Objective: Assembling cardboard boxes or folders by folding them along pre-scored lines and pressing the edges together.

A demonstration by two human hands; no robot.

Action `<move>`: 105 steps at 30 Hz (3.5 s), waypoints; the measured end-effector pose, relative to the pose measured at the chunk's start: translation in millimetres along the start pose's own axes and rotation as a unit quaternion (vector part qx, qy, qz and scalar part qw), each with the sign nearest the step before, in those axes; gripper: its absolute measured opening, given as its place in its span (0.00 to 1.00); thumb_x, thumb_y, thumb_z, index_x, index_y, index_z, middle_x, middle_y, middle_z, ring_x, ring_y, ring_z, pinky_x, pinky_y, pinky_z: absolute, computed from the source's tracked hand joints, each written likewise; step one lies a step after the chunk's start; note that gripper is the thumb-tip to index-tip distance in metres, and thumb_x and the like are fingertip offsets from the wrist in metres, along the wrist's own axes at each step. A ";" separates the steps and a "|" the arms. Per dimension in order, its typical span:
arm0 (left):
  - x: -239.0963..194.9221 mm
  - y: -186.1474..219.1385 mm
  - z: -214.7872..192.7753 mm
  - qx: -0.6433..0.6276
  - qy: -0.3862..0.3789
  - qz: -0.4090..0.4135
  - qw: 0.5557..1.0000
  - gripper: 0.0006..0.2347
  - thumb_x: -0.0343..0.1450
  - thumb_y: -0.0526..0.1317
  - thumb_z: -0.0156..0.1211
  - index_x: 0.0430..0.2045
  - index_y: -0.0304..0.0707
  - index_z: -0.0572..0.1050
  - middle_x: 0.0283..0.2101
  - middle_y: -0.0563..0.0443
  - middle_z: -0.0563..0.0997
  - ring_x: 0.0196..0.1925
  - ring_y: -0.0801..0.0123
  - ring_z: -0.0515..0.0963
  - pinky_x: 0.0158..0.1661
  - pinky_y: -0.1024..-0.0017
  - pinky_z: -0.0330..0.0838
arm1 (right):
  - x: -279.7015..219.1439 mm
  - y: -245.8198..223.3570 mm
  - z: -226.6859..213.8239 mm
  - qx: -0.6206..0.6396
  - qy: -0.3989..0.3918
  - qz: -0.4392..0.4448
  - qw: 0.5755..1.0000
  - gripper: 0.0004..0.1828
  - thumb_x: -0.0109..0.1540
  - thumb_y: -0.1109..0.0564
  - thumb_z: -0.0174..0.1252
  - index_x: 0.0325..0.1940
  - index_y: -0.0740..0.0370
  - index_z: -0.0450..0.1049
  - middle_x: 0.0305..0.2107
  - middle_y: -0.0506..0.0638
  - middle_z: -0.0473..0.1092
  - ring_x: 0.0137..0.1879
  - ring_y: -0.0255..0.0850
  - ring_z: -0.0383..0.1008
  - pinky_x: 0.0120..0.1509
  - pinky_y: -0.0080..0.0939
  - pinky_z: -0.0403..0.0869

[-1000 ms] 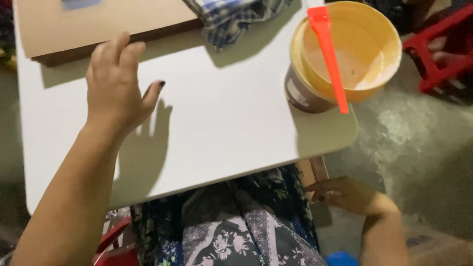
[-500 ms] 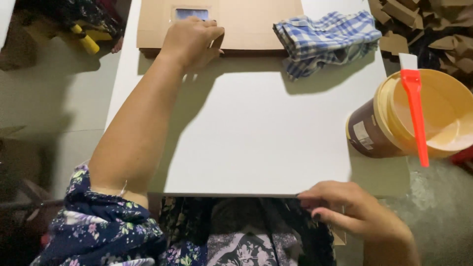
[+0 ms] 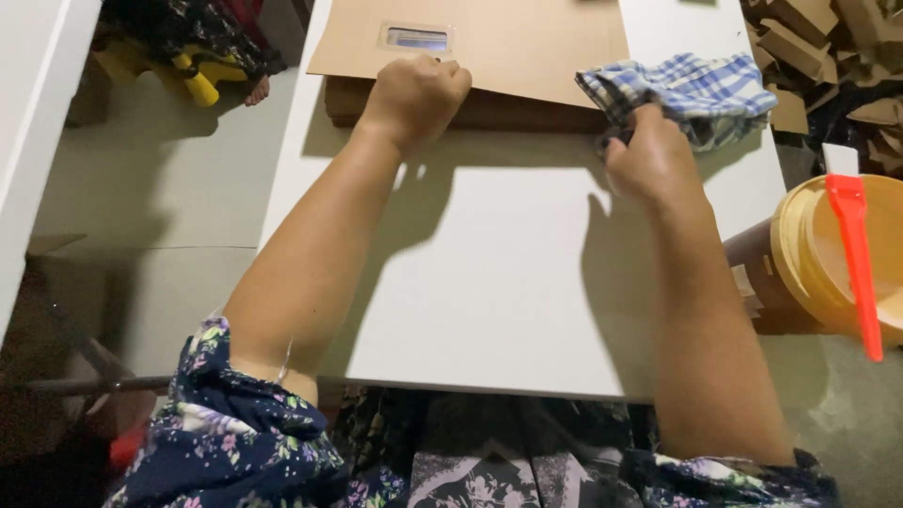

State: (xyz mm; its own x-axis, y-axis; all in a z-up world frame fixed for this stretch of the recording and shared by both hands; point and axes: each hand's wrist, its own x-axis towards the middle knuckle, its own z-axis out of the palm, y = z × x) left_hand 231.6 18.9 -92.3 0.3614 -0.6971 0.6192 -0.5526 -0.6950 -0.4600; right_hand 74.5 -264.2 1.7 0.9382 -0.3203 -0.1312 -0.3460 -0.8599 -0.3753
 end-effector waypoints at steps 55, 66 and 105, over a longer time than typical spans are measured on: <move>-202.0 123.7 -357.3 -0.721 0.017 -0.509 0.470 0.17 0.77 0.52 0.51 0.45 0.35 0.72 0.49 0.47 0.76 0.54 0.65 0.75 0.56 0.67 0.69 | -244.8 -34.1 79.9 0.046 -0.018 -0.543 0.838 0.30 0.56 0.40 0.70 0.57 0.56 0.76 0.58 0.52 0.74 0.59 0.53 0.74 0.58 0.56 0.72; -173.2 148.9 -341.9 -0.742 0.086 -0.389 0.540 0.25 0.77 0.42 0.59 0.67 0.31 0.59 0.67 0.38 0.71 0.70 0.53 0.72 0.70 0.57 0.69 | -251.6 -69.5 61.0 0.214 -0.041 -0.538 0.814 0.23 0.61 0.54 0.65 0.56 0.70 0.73 0.59 0.63 0.72 0.64 0.60 0.74 0.68 0.56 0.75; -204.9 111.5 -336.9 -0.546 -0.051 -0.671 0.499 0.22 0.68 0.25 0.55 0.58 0.37 0.76 0.50 0.50 0.79 0.23 0.82 0.60 0.25 0.85 0.61 | -242.2 6.7 101.5 -0.068 0.037 -0.554 0.829 0.29 0.63 0.68 0.43 0.70 0.65 0.62 0.68 0.63 0.63 0.75 0.59 0.62 0.79 0.59 0.59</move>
State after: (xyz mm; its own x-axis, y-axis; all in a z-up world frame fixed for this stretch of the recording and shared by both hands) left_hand -157.0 143.5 -56.1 0.9619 0.2229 -0.1583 0.1790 -0.0759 0.9809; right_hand -154.3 -152.0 -62.1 0.6801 0.6762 0.2834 0.7249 -0.6781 -0.1214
